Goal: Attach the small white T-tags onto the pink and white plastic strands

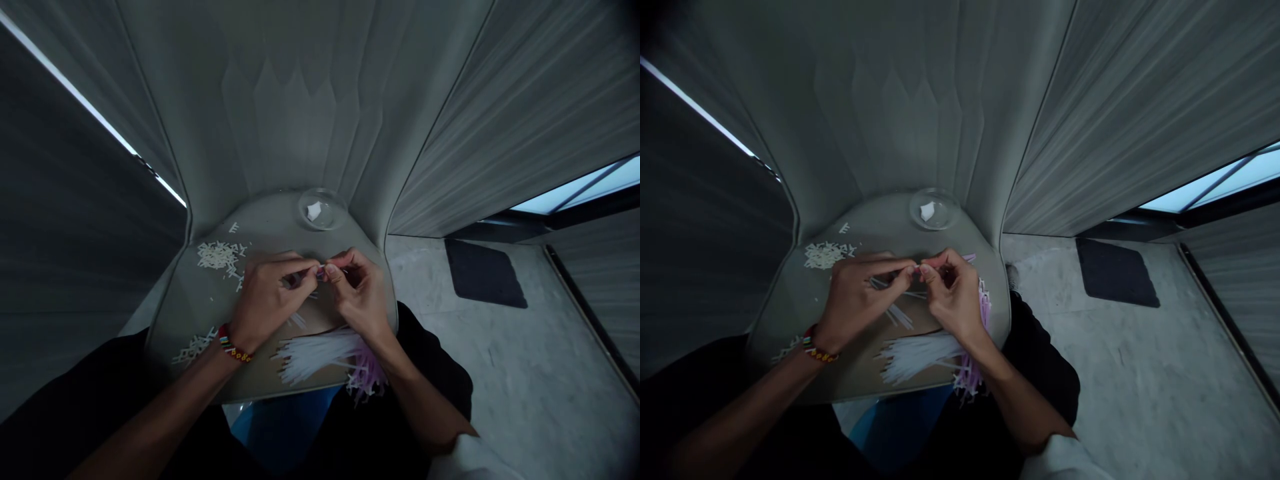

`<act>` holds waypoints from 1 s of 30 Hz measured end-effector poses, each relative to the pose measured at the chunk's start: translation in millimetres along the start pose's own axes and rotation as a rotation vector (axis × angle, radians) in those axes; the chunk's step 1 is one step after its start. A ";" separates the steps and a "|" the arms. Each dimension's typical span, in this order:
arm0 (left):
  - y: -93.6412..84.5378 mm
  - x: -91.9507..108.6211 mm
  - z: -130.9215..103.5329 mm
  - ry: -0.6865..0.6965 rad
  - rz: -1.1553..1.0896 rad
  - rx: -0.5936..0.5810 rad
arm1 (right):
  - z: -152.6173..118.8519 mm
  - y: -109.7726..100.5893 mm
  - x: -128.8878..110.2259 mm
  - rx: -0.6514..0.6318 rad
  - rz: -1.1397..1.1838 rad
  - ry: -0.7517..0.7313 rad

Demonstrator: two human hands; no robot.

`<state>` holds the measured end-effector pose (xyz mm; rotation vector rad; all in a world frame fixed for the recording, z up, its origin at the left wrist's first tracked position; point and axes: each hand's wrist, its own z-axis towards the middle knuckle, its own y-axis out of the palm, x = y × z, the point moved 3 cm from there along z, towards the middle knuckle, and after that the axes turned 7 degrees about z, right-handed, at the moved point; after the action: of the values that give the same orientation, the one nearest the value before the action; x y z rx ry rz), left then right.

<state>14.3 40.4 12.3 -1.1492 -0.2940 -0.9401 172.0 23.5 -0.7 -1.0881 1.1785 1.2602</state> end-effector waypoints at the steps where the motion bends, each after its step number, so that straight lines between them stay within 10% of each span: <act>1: 0.0 0.0 0.0 -0.005 -0.004 -0.006 | 0.0 0.0 0.1 -0.001 0.002 0.003; 30: 5.4 1.1 -3.8 -0.048 -0.072 0.028 | 2.0 0.3 5.0 -0.022 0.080 0.060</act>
<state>18.1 37.0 7.9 -1.1427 -0.3889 -0.9693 171.7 26.0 -5.5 -1.1109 1.2671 1.3125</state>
